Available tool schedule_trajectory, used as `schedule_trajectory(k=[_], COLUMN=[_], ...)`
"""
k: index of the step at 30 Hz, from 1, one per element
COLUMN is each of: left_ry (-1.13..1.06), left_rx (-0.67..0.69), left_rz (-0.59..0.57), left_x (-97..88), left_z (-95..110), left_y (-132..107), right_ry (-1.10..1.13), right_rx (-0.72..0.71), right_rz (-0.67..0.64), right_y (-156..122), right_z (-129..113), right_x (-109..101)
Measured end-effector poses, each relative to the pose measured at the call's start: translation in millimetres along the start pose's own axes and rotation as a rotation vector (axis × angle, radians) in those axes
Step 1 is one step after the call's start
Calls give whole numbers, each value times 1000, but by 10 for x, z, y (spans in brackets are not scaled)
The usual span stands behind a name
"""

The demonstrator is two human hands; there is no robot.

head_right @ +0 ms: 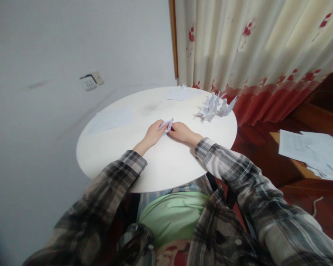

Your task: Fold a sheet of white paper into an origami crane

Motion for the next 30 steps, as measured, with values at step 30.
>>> schedule_trajectory(k=[30], left_ry=[-254], left_rx=[-24], left_rz=[208], left_x=[-141], left_z=[-103], left_y=[28], right_ry=[-65], right_rx=[291], right_rz=[55], right_y=[-44], right_z=[206], right_x=[-93])
Point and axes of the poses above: each hand's wrist, its own y-axis towards the middle knuckle, its own x-axis out of the palm, z = x × y, the point moved 8 cm from there along y, towards the middle knuckle, and after that the axes turned 1 degree about y, right-handed, at the moved point
